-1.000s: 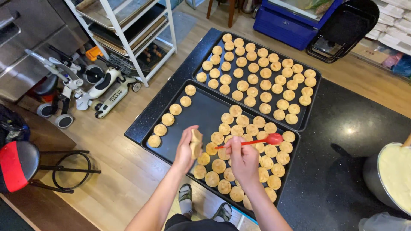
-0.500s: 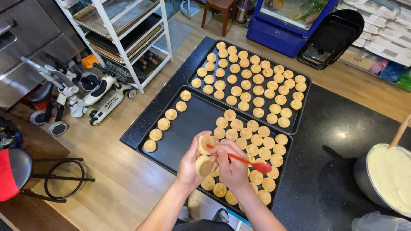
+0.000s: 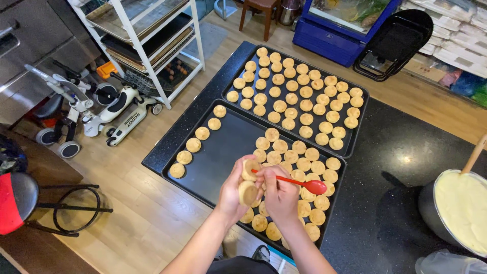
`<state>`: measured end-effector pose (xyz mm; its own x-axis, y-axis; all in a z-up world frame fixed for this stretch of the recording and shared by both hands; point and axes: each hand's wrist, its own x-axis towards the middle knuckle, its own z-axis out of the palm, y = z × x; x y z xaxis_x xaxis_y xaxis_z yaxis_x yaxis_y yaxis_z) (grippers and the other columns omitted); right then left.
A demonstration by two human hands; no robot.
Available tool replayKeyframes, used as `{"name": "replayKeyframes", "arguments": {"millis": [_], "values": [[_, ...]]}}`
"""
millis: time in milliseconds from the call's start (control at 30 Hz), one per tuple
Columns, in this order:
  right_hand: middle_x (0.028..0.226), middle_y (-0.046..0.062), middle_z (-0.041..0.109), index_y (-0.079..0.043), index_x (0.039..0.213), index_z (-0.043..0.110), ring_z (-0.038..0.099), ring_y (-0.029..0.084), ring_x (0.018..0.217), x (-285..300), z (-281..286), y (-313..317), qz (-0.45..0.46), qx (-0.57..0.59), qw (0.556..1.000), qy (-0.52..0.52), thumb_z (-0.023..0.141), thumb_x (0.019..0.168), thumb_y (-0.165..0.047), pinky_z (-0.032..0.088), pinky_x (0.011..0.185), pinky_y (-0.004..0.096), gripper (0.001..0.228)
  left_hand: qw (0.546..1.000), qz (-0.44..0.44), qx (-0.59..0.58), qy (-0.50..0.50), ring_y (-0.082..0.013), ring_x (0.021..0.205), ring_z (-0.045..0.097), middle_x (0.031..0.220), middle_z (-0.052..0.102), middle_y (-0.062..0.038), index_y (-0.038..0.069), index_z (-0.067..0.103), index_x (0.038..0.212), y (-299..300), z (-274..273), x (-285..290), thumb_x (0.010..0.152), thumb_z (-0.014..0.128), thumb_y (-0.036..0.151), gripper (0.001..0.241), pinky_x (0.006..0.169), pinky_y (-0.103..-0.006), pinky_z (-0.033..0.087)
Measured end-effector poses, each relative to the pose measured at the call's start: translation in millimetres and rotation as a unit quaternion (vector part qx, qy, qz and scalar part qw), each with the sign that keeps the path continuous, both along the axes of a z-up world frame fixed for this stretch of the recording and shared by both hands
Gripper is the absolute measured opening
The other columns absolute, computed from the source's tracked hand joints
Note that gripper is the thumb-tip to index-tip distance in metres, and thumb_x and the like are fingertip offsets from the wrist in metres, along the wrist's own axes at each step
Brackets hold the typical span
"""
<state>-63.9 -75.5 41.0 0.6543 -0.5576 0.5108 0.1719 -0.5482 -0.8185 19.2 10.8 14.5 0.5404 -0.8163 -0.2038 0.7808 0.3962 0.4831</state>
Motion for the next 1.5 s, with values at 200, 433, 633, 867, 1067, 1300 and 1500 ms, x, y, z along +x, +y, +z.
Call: {"name": "replayKeyframes", "arguments": {"millis": [200,433,633,867,1067,1300,1500], "values": [[0.063,0.002,0.053,-0.009,0.074,0.060,0.044,0.008,0.051,-28,39,9,-0.088,0.033,0.988,-0.120,0.039,0.110,-0.024,0.030,0.044,0.022,0.044,0.992,0.057,-0.024,0.105,-0.0193,0.065,0.050,0.102,0.063,-0.017,0.011,0.054,0.125,-4,-7,10,0.105,0.045,0.037,0.034,0.049,-0.0318,0.040],[0.076,0.010,0.069,-0.002,0.080,0.070,0.069,0.020,0.073,-15,29,27,0.020,-0.086,0.995,0.047,0.049,0.101,-0.010,0.057,0.063,0.030,0.030,0.994,0.044,-0.029,0.097,-0.0160,0.065,0.056,0.101,0.064,-0.016,0.011,0.055,0.125,-6,1,2,0.106,0.044,0.040,0.037,0.051,-0.0240,0.043],[0.085,0.007,0.068,-0.005,0.089,0.071,0.068,0.017,0.076,-17,10,21,0.049,-0.079,0.995,0.028,0.048,0.104,-0.017,0.054,0.066,0.028,0.030,0.992,0.096,0.081,0.004,-0.0177,0.068,0.052,0.099,0.065,-0.015,0.013,0.055,0.129,-7,10,2,0.106,0.041,0.043,0.040,0.051,-0.0261,0.037],[0.065,0.003,0.060,-0.007,0.067,0.062,0.057,0.016,0.059,-6,-9,21,0.000,0.076,0.989,0.130,0.041,0.106,-0.017,0.044,0.057,0.032,0.045,0.962,0.141,0.133,-0.193,-0.0143,0.059,0.046,0.096,0.059,-0.013,0.013,0.048,0.130,-9,-16,-5,0.107,0.032,0.042,0.040,0.054,-0.0272,0.040],[0.067,0.006,0.059,-0.004,0.076,0.065,0.055,0.015,0.064,-5,-46,17,0.061,0.133,0.989,0.015,0.043,0.104,-0.013,0.046,0.060,0.028,0.037,0.983,0.148,0.096,0.053,-0.0188,0.064,0.048,0.091,0.060,-0.015,0.012,0.054,0.126,-11,-28,4,0.107,0.039,0.046,0.042,0.048,-0.0294,0.038],[0.082,0.010,0.059,-0.004,0.084,0.062,0.061,0.024,0.077,-6,-58,21,0.029,-0.134,0.987,0.085,0.041,0.098,-0.004,0.049,0.067,0.036,0.026,0.910,0.179,0.300,-0.224,-0.0129,0.079,0.059,0.098,0.057,-0.003,0.020,0.053,0.124,-12,-25,3,0.103,0.030,0.050,0.044,0.068,-0.0268,0.050],[0.053,-0.002,0.052,-0.011,0.074,0.057,0.044,0.006,0.044,17,-52,28,-0.018,0.351,0.935,0.044,0.039,0.112,-0.024,0.036,0.044,0.019,0.044,0.948,0.195,0.201,-0.150,-0.0197,0.076,0.055,0.097,0.057,-0.013,0.014,0.048,0.131,-8,-26,-4,0.109,0.028,0.045,0.042,0.060,-0.0270,0.047]]}}
